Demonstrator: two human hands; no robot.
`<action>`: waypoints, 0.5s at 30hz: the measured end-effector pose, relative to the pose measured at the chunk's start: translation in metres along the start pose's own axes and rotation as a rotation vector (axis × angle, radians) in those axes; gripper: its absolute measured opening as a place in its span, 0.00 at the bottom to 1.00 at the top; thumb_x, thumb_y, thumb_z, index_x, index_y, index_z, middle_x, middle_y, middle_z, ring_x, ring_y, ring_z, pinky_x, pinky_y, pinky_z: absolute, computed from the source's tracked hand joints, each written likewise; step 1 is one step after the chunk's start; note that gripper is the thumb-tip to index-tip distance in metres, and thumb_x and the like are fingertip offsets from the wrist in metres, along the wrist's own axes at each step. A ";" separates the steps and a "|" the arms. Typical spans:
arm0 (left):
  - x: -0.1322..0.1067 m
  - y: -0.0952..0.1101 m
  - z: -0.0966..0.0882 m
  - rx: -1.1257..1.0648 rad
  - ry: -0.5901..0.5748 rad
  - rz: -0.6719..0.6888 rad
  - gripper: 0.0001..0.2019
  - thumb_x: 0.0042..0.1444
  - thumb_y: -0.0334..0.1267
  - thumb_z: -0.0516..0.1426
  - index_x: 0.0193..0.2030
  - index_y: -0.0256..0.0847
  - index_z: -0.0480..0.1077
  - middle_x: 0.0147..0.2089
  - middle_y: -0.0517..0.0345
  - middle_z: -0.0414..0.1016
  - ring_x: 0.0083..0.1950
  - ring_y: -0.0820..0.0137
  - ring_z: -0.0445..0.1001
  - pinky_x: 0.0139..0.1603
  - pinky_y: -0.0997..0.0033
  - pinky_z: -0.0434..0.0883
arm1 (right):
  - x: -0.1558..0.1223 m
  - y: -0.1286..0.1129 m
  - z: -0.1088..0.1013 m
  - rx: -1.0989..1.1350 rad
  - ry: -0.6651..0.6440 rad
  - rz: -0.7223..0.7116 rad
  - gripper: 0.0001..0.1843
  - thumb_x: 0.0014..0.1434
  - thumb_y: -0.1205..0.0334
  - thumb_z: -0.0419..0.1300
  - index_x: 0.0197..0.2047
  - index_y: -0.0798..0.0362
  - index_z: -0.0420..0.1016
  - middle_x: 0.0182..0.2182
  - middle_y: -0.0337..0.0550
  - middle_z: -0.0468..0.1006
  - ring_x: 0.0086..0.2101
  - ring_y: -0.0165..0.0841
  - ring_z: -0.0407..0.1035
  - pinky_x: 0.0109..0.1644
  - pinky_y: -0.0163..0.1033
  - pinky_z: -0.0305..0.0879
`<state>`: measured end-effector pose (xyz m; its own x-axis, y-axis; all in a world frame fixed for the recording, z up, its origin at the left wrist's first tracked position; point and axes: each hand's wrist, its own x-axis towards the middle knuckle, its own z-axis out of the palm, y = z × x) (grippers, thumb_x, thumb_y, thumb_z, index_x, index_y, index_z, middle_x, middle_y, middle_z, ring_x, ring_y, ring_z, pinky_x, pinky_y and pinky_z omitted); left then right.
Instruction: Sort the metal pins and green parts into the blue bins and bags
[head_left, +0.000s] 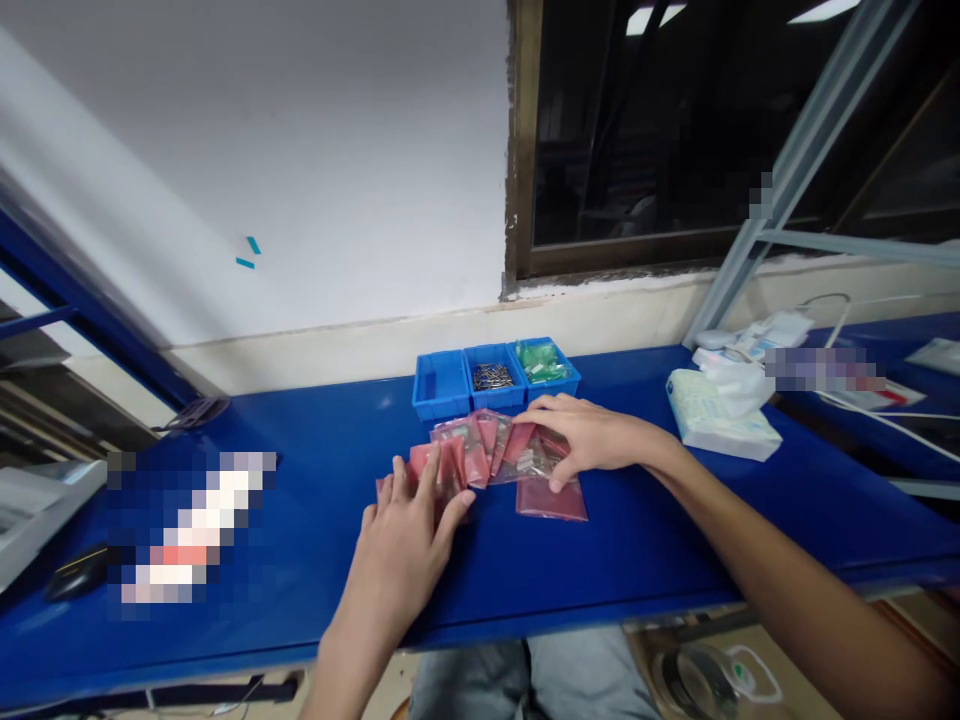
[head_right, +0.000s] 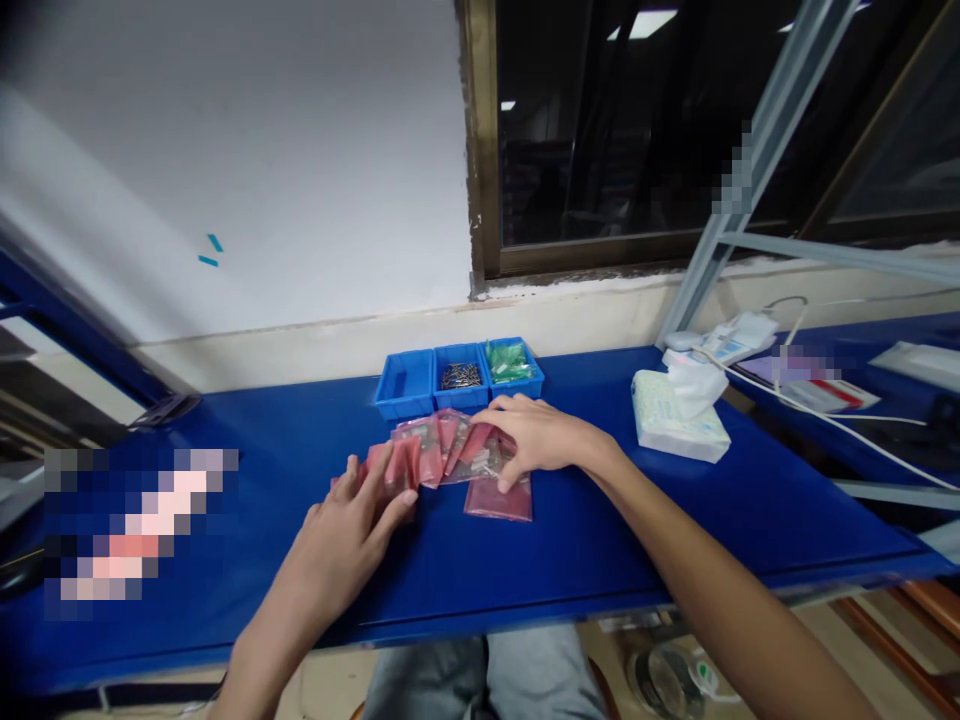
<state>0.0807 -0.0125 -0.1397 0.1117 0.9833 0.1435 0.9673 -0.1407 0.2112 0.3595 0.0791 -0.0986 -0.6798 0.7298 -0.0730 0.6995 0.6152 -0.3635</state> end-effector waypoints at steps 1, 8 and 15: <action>0.002 -0.003 -0.007 -0.045 -0.005 0.019 0.32 0.68 0.59 0.44 0.74 0.50 0.50 0.71 0.37 0.59 0.70 0.39 0.58 0.56 0.39 0.68 | -0.002 0.000 -0.002 -0.027 -0.011 0.031 0.44 0.45 0.49 0.73 0.63 0.48 0.66 0.55 0.49 0.68 0.54 0.48 0.64 0.56 0.47 0.61; 0.031 -0.048 -0.023 -0.257 -0.207 0.341 0.25 0.70 0.51 0.47 0.72 0.55 0.57 0.75 0.57 0.52 0.76 0.55 0.49 0.70 0.48 0.58 | -0.010 -0.018 -0.001 -0.150 -0.060 0.293 0.51 0.42 0.54 0.75 0.67 0.48 0.60 0.57 0.55 0.67 0.52 0.55 0.69 0.55 0.53 0.63; 0.032 -0.035 -0.004 -0.179 -0.175 0.298 0.25 0.70 0.54 0.45 0.72 0.56 0.56 0.73 0.54 0.58 0.74 0.51 0.52 0.70 0.42 0.56 | -0.028 -0.032 0.045 0.143 0.234 0.399 0.46 0.53 0.54 0.68 0.71 0.49 0.55 0.71 0.53 0.53 0.70 0.47 0.44 0.70 0.53 0.49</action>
<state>0.0495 0.0233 -0.1382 0.4340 0.8989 0.0598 0.8332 -0.4257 0.3529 0.3467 0.0255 -0.1272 -0.2855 0.9580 -0.0277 0.8469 0.2387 -0.4752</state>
